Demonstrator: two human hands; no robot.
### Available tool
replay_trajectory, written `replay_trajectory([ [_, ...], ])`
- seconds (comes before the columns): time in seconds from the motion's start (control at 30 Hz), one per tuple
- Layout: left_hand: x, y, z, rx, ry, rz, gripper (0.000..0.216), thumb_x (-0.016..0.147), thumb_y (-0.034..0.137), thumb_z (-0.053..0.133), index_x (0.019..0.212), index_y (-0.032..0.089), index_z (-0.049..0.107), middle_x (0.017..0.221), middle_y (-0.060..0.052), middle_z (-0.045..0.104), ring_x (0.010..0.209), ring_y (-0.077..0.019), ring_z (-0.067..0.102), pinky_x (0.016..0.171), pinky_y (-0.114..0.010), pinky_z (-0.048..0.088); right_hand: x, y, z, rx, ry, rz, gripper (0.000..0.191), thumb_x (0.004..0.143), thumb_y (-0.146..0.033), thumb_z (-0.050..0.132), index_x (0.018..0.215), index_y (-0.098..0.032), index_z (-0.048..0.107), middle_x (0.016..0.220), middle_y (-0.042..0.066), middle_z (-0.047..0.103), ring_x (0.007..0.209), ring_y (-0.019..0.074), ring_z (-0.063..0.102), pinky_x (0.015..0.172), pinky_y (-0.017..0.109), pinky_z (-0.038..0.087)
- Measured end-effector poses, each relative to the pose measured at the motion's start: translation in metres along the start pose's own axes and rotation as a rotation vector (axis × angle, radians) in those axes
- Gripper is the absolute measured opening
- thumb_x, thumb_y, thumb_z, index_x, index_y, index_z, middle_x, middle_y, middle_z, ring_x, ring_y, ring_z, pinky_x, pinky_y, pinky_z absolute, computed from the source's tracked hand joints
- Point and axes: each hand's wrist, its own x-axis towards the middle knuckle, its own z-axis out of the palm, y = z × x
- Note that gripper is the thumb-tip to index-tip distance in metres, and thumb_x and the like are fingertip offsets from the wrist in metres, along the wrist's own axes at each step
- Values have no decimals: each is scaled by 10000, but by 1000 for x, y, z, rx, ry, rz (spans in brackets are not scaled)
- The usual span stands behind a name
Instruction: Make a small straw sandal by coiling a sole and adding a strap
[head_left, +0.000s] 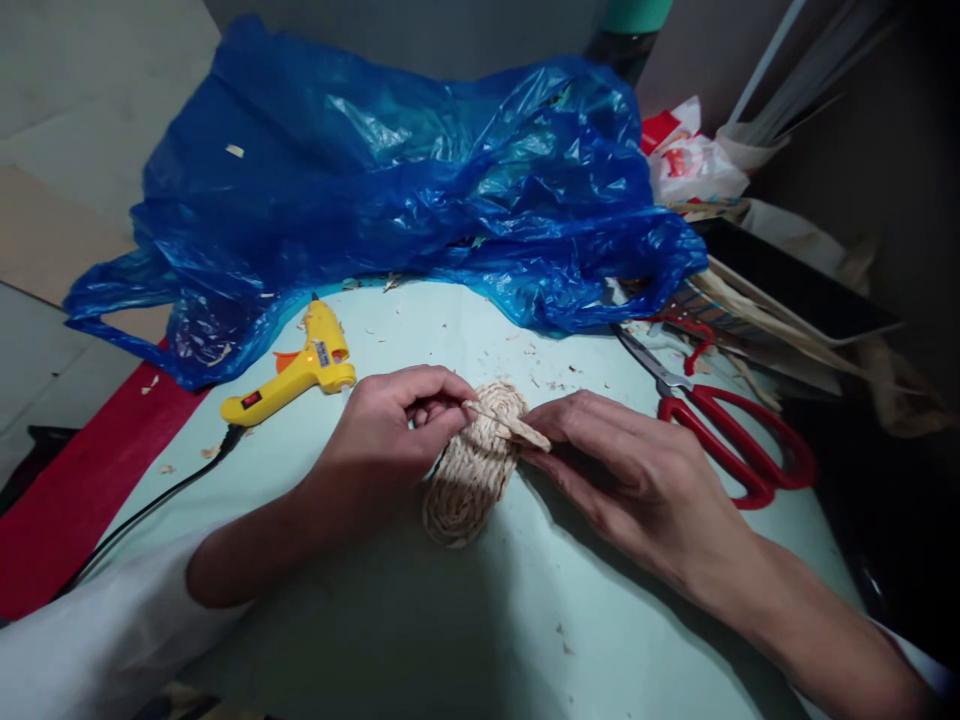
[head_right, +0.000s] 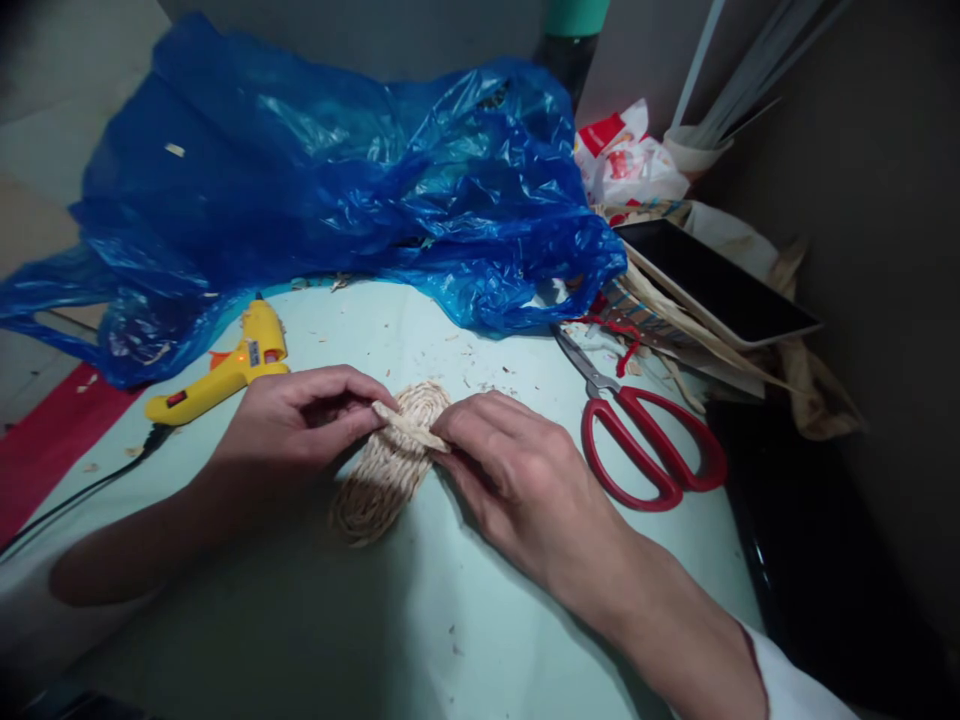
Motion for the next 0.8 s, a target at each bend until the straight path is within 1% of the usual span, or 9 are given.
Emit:
replay_trajectory([
  [0.13,-2,1,2,69,9,35,108,779,160,628,753,189,729,702,-9,648,604,-109,540,540,-196,399,0,0,1,-27,-2,-24,112,978,-177,505,958,-201,613,849,65,654,766,200,614,679,329,490],
  [0.23,-2,2,2,158,32,76,115,763,143,602,720,177,703,788,-22,624,594,-97,511,520,-207,380,-1,-1,1,-36,-3,-26,113,977,-161,512,928,-190,610,825,64,650,749,190,609,662,316,481],
  [0.3,-2,2,2,191,23,75,105,750,138,594,701,170,681,790,-21,609,574,-90,489,507,-212,368,-1,-1,1,-32,-1,-13,115,980,-170,516,919,-190,611,820,64,650,744,186,607,658,310,477],
  [0.4,0,1,1,217,3,83,107,745,124,576,697,169,660,767,-12,607,592,-95,506,526,-214,376,-1,-1,1,-21,1,0,122,981,-174,517,910,-187,615,814,62,648,735,181,603,657,304,471],
  [0.6,1,-1,-1,256,-20,83,133,722,104,538,727,178,648,783,6,601,586,-93,486,540,-228,382,-2,-1,2,-3,12,-31,101,963,-136,529,935,-173,619,825,73,646,765,193,617,668,304,468],
  [0.7,1,-1,0,261,-24,91,146,715,102,521,752,179,640,795,6,613,577,-93,477,544,-237,382,-3,-1,3,-10,3,-49,120,955,-104,521,947,-175,617,832,78,652,770,202,626,666,312,472],
  [0.8,0,-1,1,282,-18,113,147,710,94,508,756,181,618,784,5,620,591,-101,478,563,-247,383,-2,-1,2,34,-12,-30,134,959,-111,513,958,-194,617,851,72,655,758,191,624,657,307,483],
])
